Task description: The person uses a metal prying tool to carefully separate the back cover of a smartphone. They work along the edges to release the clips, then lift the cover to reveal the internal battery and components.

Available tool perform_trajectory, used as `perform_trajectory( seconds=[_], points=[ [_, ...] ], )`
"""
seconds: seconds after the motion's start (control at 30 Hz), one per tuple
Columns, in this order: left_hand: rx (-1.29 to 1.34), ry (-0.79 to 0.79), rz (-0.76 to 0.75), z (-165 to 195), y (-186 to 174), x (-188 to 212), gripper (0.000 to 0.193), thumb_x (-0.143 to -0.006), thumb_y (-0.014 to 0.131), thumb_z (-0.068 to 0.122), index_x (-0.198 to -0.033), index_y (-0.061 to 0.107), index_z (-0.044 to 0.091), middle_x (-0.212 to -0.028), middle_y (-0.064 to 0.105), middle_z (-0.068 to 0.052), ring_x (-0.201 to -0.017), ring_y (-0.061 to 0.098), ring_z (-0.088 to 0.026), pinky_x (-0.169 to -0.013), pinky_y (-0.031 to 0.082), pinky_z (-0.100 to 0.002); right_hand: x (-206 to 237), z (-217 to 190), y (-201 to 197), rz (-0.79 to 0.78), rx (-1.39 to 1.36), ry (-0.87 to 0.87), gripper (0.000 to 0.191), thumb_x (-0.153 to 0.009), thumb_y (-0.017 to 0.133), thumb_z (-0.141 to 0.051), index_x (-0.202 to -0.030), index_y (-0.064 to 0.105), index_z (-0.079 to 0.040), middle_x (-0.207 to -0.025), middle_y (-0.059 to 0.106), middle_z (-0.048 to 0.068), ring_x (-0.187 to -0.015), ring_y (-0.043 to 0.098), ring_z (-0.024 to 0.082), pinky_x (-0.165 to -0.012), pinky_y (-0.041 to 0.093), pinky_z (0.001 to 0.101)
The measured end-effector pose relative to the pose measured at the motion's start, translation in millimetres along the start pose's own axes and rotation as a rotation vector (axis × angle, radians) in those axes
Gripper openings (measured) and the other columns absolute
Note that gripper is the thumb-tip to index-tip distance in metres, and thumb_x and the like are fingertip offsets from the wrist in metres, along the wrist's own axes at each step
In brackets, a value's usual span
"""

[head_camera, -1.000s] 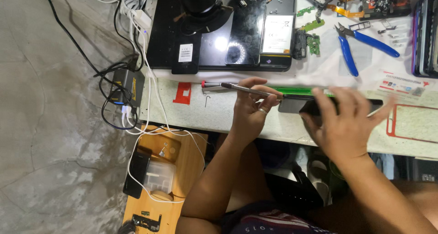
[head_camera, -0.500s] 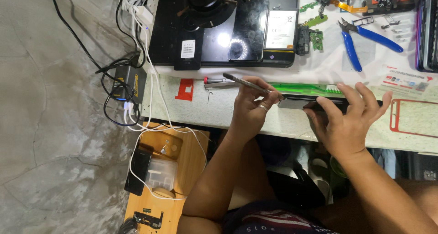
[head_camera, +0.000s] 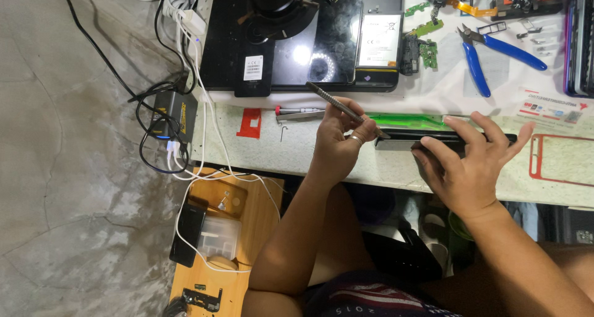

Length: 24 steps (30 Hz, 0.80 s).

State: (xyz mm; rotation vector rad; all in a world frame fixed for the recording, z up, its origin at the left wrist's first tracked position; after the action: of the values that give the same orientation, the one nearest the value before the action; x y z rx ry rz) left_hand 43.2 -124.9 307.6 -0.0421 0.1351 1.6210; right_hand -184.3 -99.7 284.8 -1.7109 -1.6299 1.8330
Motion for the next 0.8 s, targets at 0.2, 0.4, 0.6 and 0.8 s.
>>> perform_trajectory(
  seconds=[0.2, 0.4, 0.6, 0.8],
  points=[
    [0.021, 0.004, 0.008, 3.5, -3.0, -1.9, 0.025, -0.1, 0.066, 0.006, -0.117, 0.047, 0.006, -0.096, 0.064, -0.01, -0.092, 0.07, -0.017, -0.082, 0.063, -0.032, -5.2, -1.4, 2.3, -0.024, -0.041, 0.03, 0.036, -0.095, 0.086, -0.036, -0.118, 0.061, -0.023, -0.143, 0.056, 0.001, -0.147, 0.041, 0.034, -0.121, 0.002, 0.0729],
    [0.034, 0.023, 0.01, 1.4, -6.2, 0.6, 0.025, -0.101, 0.065, 0.004, -0.117, 0.047, 0.005, -0.099, 0.061, -0.009, -0.094, 0.069, -0.018, -0.085, 0.064, -0.032, -2.0, -3.5, 3.6, -0.021, -0.061, 0.029, 0.039, -0.095, 0.087, -0.036, -0.118, 0.059, -0.021, -0.147, 0.057, 0.001, -0.148, 0.04, 0.033, -0.123, 0.006, 0.0697],
    [0.05, 0.16, 0.05, -1.5, -33.0, 7.7, 0.022, -0.104, 0.06, 0.002, -0.12, 0.047, 0.008, -0.104, 0.064, -0.009, -0.103, 0.07, -0.021, -0.092, 0.062, -0.03, 5.2, -2.9, 5.8, -0.028, -0.038, 0.024, 0.038, -0.098, 0.087, -0.034, -0.121, 0.059, -0.021, -0.145, 0.057, 0.001, -0.145, 0.04, 0.03, -0.125, 0.009, 0.0674],
    [-0.895, 0.241, 0.279, 27.9, -111.6, 22.0, 0.023, -0.103, 0.053, -0.004, -0.122, 0.053, 0.01, -0.096, 0.062, -0.008, -0.084, 0.065, -0.022, -0.075, 0.059, -0.03, 7.6, -4.0, 9.7, -0.034, -0.022, 0.019, 0.036, -0.097, 0.083, -0.035, -0.12, 0.058, -0.019, -0.144, 0.057, 0.0, -0.147, 0.039, 0.028, -0.126, 0.01, 0.0661]
  ],
)
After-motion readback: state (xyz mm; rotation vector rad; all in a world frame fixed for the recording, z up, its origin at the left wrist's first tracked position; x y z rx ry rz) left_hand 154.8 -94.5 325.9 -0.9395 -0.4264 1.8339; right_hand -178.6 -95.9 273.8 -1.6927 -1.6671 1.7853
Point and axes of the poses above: each hand's wrist, its own x-axis away from the middle knuckle, its own y-axis out of the palm, z = x × y, the point moved 6 cm from there along -x, towards the middle knuckle
